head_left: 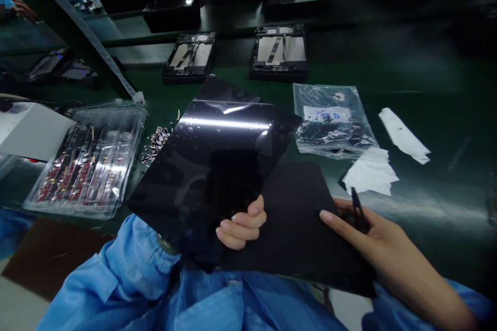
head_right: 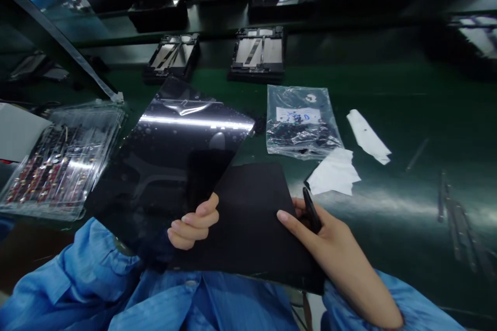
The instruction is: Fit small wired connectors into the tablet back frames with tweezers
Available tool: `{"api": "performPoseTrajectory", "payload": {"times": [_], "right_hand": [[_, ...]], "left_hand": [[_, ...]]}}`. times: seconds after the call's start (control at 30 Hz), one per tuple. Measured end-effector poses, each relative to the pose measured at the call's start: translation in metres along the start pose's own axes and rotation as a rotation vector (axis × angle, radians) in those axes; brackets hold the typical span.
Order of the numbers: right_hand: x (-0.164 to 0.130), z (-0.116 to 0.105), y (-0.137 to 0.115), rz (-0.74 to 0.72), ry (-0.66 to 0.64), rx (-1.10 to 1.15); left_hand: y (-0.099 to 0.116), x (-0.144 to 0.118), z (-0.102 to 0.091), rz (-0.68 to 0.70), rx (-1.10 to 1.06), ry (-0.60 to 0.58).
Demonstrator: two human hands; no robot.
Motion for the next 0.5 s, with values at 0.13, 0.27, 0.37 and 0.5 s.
{"api": "performPoseTrajectory", "payload": {"times": [0.13,0.27,0.37,0.5], "right_hand": [[0.001,0.000,0.004,0.020,-0.028,0.037],[0.000,0.000,0.005,0.009,-0.057,0.054],[0.000,-0.001,0.003,-0.009,-0.026,0.050],[-0.001,-0.002,-0.002,-0.060,0.015,0.115]], "left_hand": [[-0.009,-0.006,0.017,-0.200,-0.072,-0.237],[-0.010,-0.008,0.030,-0.339,-0.108,-0.426],[-0.007,-0.008,0.031,-0.327,-0.105,-0.434],[-0.009,-0.005,0.025,-0.297,-0.043,-0.360]]}}
Point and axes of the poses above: each hand's wrist, its own x-axis towards the middle knuckle, its own z-axis out of the palm, y = z × x, the point moved 6 cm from there along x, towards the middle knuckle, and after that the axes turned 5 degrees about -x, right-handed, at the moved point
